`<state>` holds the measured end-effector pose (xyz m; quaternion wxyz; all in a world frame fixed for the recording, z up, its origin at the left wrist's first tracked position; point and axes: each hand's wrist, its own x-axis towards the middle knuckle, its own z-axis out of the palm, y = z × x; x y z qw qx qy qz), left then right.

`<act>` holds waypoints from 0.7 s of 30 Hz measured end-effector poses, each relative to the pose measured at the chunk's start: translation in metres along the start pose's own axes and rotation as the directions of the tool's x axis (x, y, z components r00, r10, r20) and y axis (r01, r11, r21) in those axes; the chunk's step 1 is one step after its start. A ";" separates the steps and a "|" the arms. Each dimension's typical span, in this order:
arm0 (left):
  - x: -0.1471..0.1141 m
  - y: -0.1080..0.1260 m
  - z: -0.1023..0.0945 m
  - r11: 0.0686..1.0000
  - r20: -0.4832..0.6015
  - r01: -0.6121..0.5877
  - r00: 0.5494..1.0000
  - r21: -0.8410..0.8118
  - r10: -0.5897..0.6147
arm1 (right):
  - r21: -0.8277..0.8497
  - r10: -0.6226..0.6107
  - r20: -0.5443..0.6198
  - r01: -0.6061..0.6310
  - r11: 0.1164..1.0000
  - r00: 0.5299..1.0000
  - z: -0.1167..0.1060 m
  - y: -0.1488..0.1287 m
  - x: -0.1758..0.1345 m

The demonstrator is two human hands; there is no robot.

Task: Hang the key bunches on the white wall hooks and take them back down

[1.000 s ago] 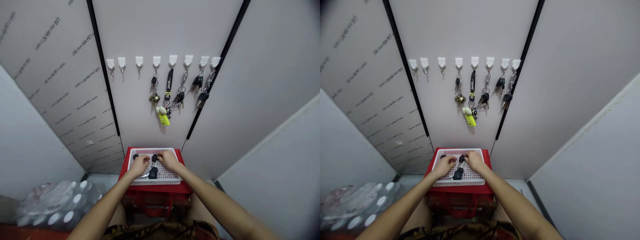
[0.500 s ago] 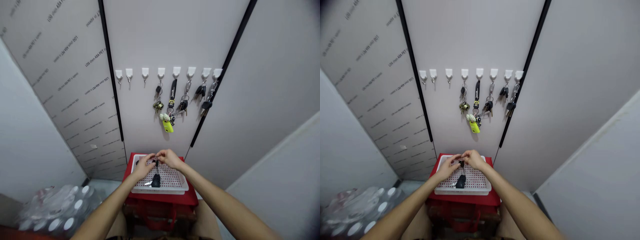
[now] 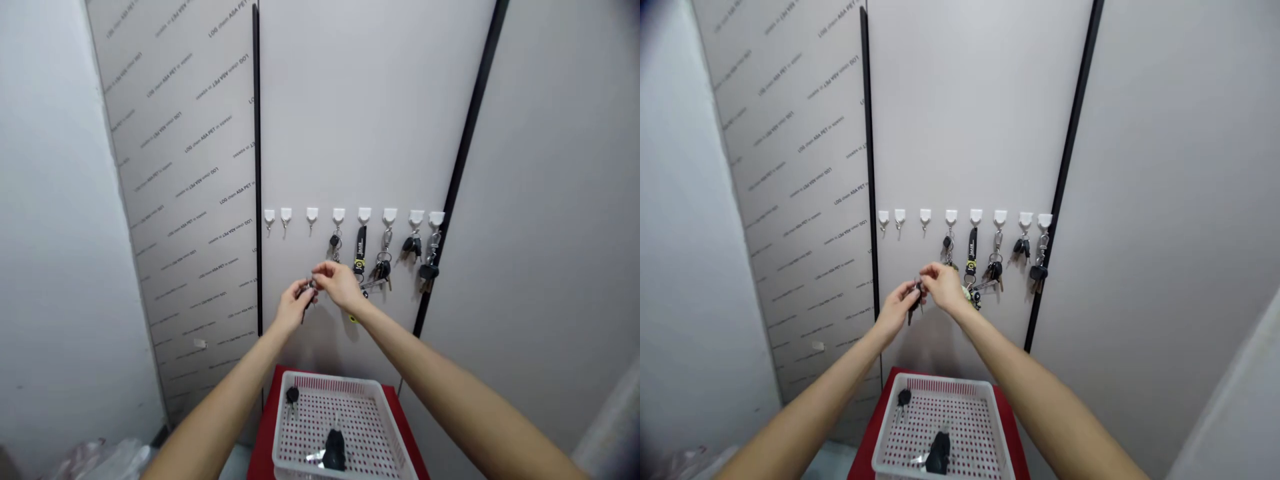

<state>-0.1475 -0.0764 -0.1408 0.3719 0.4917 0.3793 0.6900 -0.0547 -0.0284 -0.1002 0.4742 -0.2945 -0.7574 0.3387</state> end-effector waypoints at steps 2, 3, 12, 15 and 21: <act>0.019 0.018 0.004 0.999 -0.059 -0.006 0.998 0.033 0.008 | -0.031 -0.028 -0.065 0.026 0.999 0.997 0.000 -0.014 0.022; 0.029 0.026 0.006 0.999 -0.086 -0.001 0.996 0.043 0.005 | -0.051 -0.035 -0.102 0.030 0.998 0.994 -0.001 -0.021 0.033; 0.093 0.057 0.019 0.977 -0.233 0.040 0.972 0.207 0.010 | -0.462 -0.100 -0.314 -0.060 0.885 0.944 -0.004 -0.050 0.093; 0.098 0.047 0.015 0.963 -0.243 0.041 0.970 0.267 0.026 | -0.526 -0.064 -0.292 -0.104 0.844 0.954 -0.003 -0.049 0.095; 0.070 0.014 -0.008 0.931 -0.259 0.092 0.966 0.354 0.003 | -0.556 -0.235 -0.227 0.073 0.828 0.945 -0.007 -0.031 0.061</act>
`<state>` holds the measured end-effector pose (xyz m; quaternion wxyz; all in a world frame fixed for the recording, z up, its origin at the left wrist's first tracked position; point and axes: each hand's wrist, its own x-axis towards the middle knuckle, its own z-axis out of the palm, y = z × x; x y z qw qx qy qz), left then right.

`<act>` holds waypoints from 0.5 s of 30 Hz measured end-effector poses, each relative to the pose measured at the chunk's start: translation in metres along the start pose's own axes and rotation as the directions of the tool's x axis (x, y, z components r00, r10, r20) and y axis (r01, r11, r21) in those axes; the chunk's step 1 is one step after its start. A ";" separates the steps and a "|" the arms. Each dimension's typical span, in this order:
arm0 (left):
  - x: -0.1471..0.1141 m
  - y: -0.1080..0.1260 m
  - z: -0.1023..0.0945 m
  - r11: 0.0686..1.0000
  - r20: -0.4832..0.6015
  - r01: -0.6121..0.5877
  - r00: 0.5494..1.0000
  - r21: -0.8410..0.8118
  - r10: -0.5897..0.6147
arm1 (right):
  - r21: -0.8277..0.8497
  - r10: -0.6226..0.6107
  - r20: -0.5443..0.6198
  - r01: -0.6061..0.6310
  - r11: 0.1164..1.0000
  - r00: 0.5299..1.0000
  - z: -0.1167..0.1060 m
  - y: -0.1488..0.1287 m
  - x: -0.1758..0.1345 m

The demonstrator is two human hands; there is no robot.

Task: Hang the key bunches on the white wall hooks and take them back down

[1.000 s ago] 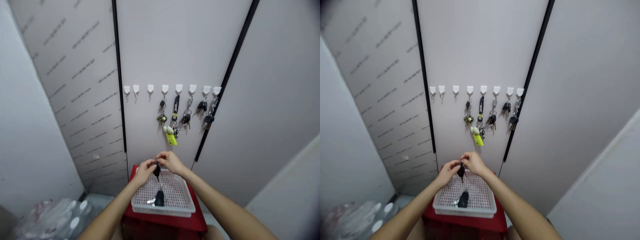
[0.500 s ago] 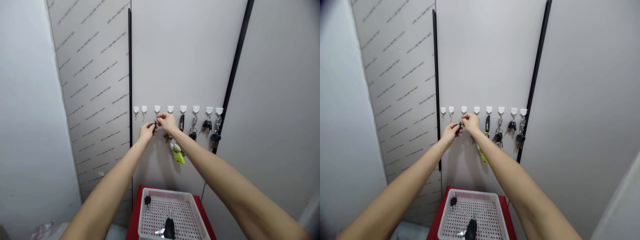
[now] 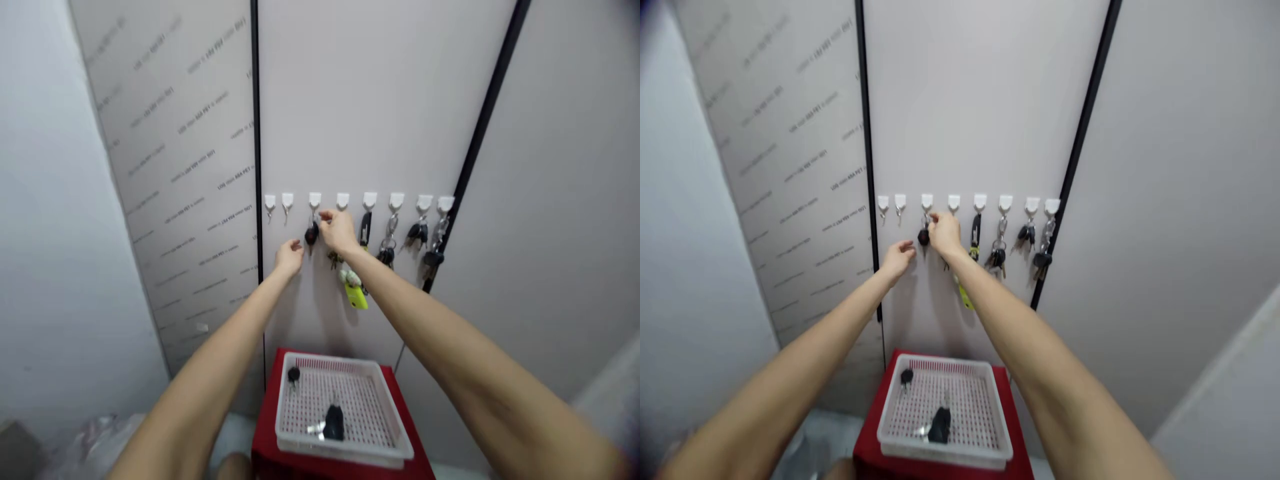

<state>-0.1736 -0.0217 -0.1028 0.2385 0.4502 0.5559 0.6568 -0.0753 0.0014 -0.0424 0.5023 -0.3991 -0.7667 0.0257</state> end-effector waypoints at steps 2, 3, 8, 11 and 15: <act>-0.022 -0.025 -0.006 0.999 0.066 -0.013 0.998 0.052 0.010 | 0.015 -0.061 0.042 0.060 0.998 0.997 0.000 0.015 -0.034; -0.036 -0.040 -0.009 0.996 0.131 -0.030 0.991 0.086 0.019 | 0.027 -0.073 0.120 0.070 0.997 0.990 0.001 0.025 -0.056; -0.120 -0.110 -0.019 0.939 0.561 -0.123 0.824 0.320 -0.083 | 0.142 -0.125 0.793 0.018 0.990 0.596 0.007 0.081 -0.185; -0.157 -0.137 -0.022 0.855 0.704 -0.225 0.680 0.467 -0.206 | 0.145 -0.111 0.892 -0.046 0.988 0.438 0.009 0.103 -0.239; -0.174 -0.151 -0.017 0.754 0.738 -0.332 0.611 0.567 -0.286 | 0.100 -0.067 0.873 -0.043 0.994 0.484 0.012 0.111 -0.259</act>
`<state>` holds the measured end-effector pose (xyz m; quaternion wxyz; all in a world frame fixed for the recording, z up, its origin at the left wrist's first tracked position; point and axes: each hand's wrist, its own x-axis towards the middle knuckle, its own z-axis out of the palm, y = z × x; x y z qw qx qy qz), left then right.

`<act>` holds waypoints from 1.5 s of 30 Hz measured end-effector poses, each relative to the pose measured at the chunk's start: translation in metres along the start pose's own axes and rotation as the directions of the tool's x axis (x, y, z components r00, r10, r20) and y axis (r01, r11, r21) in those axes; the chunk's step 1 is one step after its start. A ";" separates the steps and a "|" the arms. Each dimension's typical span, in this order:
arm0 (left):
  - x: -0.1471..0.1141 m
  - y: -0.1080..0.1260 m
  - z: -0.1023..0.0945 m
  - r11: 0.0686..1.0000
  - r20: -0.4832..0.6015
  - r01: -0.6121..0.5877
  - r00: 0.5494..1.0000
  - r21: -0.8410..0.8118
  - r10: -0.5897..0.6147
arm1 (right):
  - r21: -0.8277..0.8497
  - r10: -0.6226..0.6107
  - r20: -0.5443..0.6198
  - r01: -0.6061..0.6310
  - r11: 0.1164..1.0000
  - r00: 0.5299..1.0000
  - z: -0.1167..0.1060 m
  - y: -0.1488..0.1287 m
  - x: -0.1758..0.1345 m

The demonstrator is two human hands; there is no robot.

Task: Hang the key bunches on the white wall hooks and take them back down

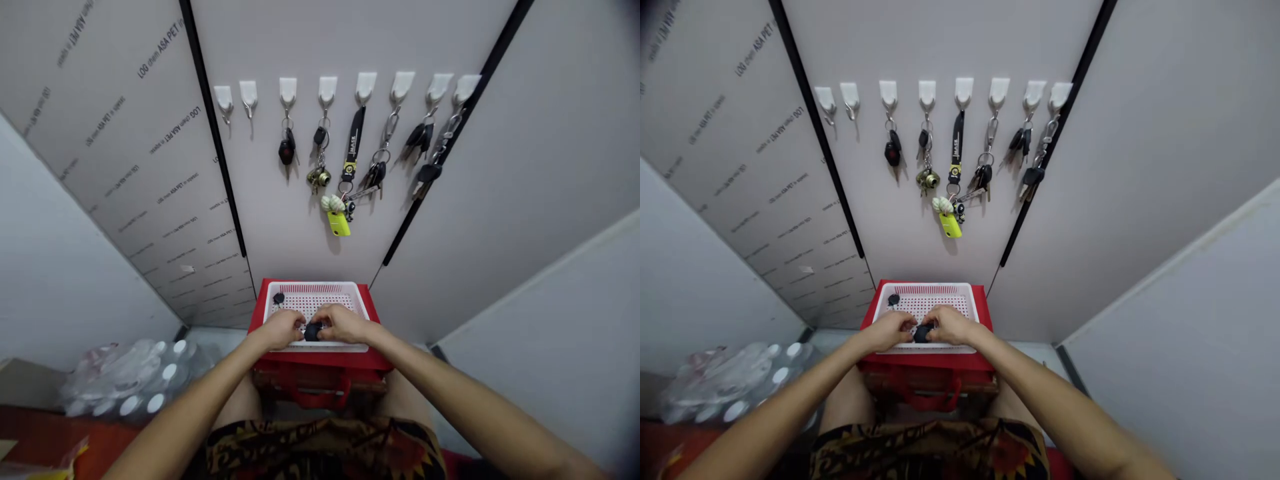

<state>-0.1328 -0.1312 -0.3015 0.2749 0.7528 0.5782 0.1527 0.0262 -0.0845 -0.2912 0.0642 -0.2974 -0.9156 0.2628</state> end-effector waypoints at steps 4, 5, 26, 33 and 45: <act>0.004 0.001 0.005 0.999 -0.026 0.036 0.999 0.010 -0.036 | 0.043 0.104 -0.032 -0.102 0.994 0.994 0.006 0.001 0.003; 0.005 0.000 0.006 0.999 -0.019 0.048 0.999 -0.011 -0.049 | 0.071 0.120 -0.024 -0.118 0.990 0.992 0.007 0.002 0.004; 0.014 0.024 -0.025 0.719 -0.344 -0.250 0.939 -0.649 0.015 | 0.610 0.136 -0.273 0.062 0.790 0.952 -0.055 -0.036 0.031; 0.022 0.048 -0.109 0.603 -0.545 -0.371 0.829 -0.706 -0.128 | 0.342 -0.007 -0.485 0.197 0.919 0.874 -0.135 -0.087 0.070; 0.046 0.070 -0.262 0.776 -0.799 -0.385 0.550 -0.501 -0.243 | -0.069 -0.082 -0.751 0.046 0.997 0.655 -0.239 -0.171 0.160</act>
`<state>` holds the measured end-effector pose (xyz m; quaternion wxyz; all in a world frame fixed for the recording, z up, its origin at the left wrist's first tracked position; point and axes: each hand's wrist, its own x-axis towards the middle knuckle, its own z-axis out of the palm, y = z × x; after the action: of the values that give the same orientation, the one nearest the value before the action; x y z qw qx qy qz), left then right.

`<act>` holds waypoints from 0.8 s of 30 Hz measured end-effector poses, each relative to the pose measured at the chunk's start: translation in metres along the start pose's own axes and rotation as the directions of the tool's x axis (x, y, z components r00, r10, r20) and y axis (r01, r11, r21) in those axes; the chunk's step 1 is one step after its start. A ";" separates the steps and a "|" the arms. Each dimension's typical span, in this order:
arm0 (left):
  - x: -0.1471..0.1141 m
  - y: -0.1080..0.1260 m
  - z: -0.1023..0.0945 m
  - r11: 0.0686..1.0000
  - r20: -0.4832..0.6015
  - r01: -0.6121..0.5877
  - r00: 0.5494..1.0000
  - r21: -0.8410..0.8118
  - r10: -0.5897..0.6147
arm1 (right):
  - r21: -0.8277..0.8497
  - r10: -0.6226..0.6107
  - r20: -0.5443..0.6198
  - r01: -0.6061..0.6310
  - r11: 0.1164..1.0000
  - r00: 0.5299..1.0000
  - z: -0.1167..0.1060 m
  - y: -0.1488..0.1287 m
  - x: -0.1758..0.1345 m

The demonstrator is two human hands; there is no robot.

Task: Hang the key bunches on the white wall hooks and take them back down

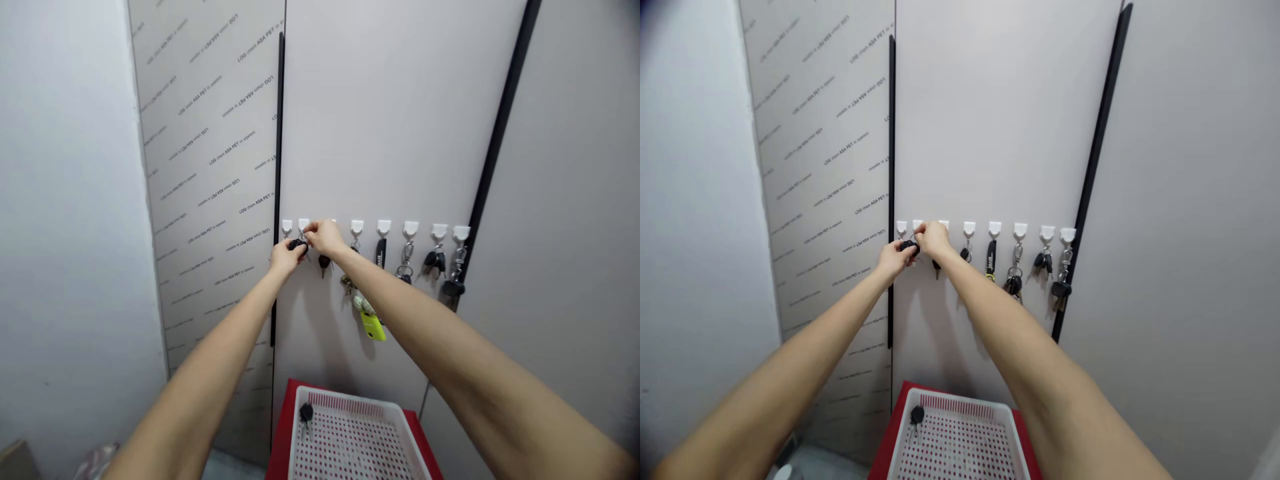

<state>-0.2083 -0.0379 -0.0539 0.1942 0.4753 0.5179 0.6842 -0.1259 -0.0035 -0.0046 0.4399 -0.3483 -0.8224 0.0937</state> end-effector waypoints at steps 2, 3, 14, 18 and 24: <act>0.011 -0.001 0.000 0.994 -0.026 0.005 1.000 0.107 -0.002 | -0.095 0.020 -0.037 -0.023 0.995 0.999 0.006 -0.004 0.008; 0.015 -0.003 0.000 0.988 -0.035 0.010 0.999 0.154 -0.004 | -0.139 0.031 -0.044 -0.037 0.990 0.999 0.008 -0.006 0.011; -0.014 -0.057 -0.014 0.949 -0.045 0.092 0.996 0.300 -0.083 | -0.199 -0.121 -0.067 0.105 0.974 0.990 0.021 0.024 -0.041; -0.068 -0.105 -0.022 0.952 0.115 0.114 0.982 0.285 -0.152 | -0.138 -0.155 0.221 0.189 0.972 0.963 0.046 0.063 -0.116; -0.149 -0.171 -0.020 0.897 0.303 0.241 0.881 0.372 -0.362 | -0.193 0.086 0.686 0.066 0.979 0.722 0.096 0.117 -0.230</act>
<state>-0.1940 -0.0951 -0.2742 0.3119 0.5315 0.6460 0.4505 -0.0597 -0.0532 -0.2671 0.0632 -0.3359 -0.9301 0.1344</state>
